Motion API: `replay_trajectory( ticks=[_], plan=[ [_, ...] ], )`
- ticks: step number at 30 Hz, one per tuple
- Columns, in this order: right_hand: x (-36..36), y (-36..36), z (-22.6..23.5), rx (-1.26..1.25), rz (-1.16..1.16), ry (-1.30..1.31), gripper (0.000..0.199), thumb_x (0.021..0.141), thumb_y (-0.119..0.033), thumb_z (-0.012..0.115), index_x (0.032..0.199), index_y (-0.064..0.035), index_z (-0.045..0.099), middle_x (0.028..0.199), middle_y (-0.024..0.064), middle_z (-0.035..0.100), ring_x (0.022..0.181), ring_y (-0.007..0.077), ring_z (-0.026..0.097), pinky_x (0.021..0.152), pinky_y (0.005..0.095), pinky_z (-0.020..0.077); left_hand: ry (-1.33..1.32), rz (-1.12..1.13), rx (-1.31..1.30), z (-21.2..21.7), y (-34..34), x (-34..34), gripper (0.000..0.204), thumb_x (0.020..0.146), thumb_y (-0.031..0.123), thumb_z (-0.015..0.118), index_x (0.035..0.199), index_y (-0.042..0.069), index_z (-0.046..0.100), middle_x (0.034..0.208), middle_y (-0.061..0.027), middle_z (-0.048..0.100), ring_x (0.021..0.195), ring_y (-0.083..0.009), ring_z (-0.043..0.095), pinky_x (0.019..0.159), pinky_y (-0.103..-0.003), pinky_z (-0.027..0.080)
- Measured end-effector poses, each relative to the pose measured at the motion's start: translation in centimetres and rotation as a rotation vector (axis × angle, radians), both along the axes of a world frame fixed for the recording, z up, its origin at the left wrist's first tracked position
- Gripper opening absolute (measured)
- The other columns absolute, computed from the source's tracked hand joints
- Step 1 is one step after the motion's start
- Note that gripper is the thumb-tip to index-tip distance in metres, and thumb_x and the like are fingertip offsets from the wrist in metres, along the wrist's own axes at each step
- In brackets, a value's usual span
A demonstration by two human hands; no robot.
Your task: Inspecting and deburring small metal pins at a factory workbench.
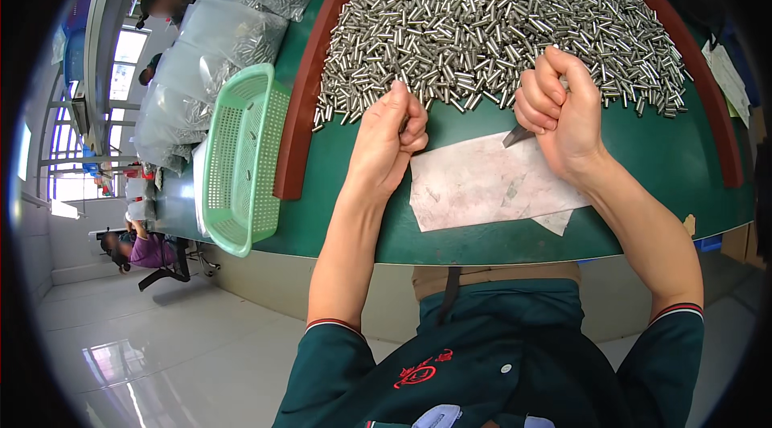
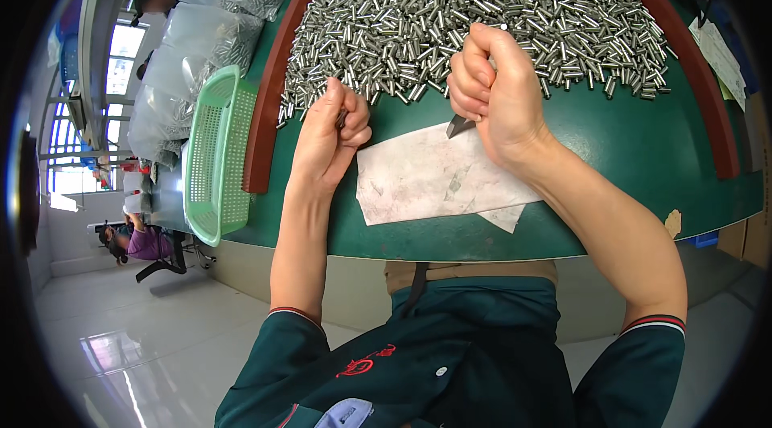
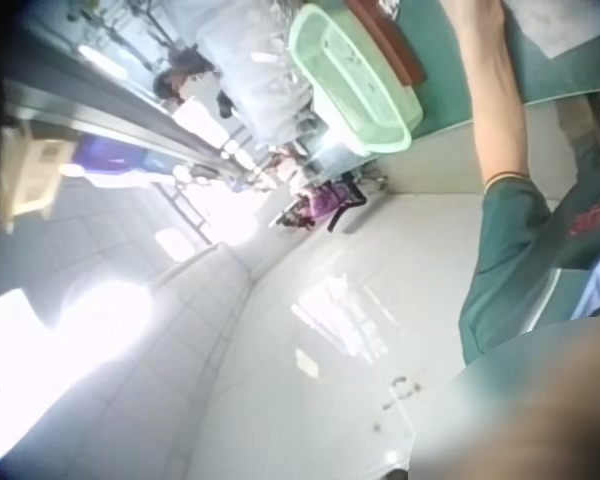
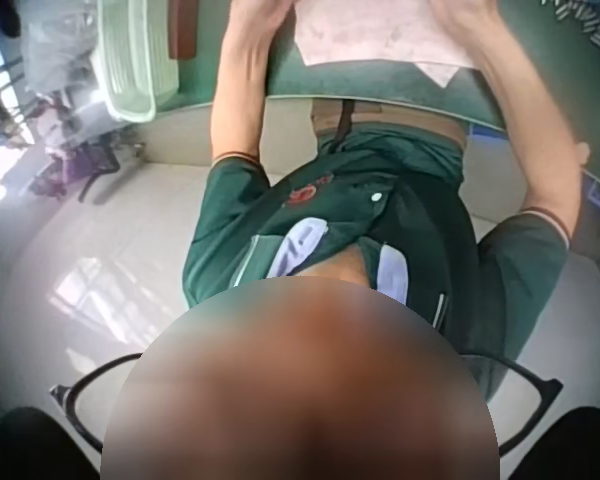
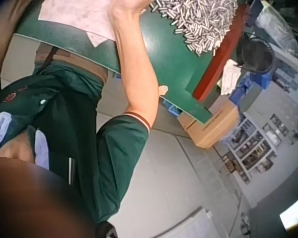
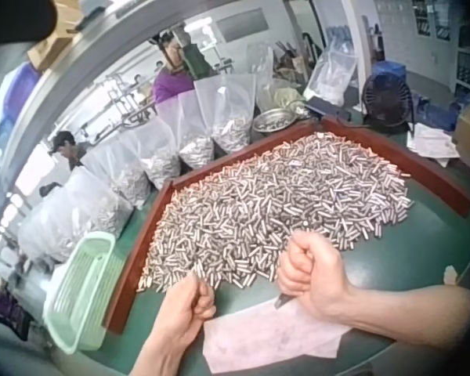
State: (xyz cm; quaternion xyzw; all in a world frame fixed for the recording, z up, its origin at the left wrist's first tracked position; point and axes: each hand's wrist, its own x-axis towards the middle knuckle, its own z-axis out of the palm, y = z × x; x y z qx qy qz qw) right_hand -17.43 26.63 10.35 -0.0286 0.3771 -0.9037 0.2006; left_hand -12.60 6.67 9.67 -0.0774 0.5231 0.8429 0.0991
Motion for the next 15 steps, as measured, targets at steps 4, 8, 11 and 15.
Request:
replay_trajectory(
  ticks=[4,8,11,15],
  plan=[
    [0.0,0.0,0.0,0.013,-0.044,-0.007,0.038,0.086,-0.024,0.033,0.050,-0.0145,0.024,0.042,-0.0030,0.021,0.037,0.0074,0.016,0.037,0.0241,0.0155,0.474,0.131,-1.117,-0.4,1.6,-0.2,0.009,0.080,0.008,0.056,0.087,0.003,0.059,0.060,-0.0043,0.055,0.050,-0.0122,0.050,0.049,-0.025,0.040],
    [0.0,0.0,0.0,0.003,-0.037,0.008,0.037,0.086,-0.024,0.032,0.051,-0.0140,0.024,0.042,-0.0030,0.021,0.037,0.0073,0.016,0.037,0.0238,0.0160,0.589,0.030,-1.434,-0.5,2.4,-0.4,0.010,0.077,0.007,0.058,0.086,0.005,0.058,0.056,-0.0114,0.054,0.049,-0.0226,0.052,0.048,-0.032,0.040],
    [0.0,0.0,0.0,0.003,-0.034,0.000,0.038,0.086,-0.024,0.032,0.051,-0.0140,0.024,0.042,-0.0031,0.021,0.037,0.0072,0.016,0.037,0.0238,0.0160,0.562,0.003,-1.506,-0.4,2.3,-0.3,0.008,0.076,0.009,0.058,0.081,0.004,0.054,0.059,-0.0137,0.057,0.055,-0.0300,0.056,0.050,-0.037,0.042],
    [0.0,0.1,-0.1,0.006,0.035,0.001,0.039,0.087,-0.025,0.031,0.051,-0.0146,0.023,0.043,-0.0037,0.021,0.038,0.0072,0.017,0.039,0.0240,0.0163,0.445,0.067,-1.412,-0.2,2.0,0.0,0.010,0.077,0.010,0.058,0.080,0.002,0.055,0.058,-0.0125,0.056,0.052,-0.0273,0.055,0.049,-0.035,0.041]
  ],
)
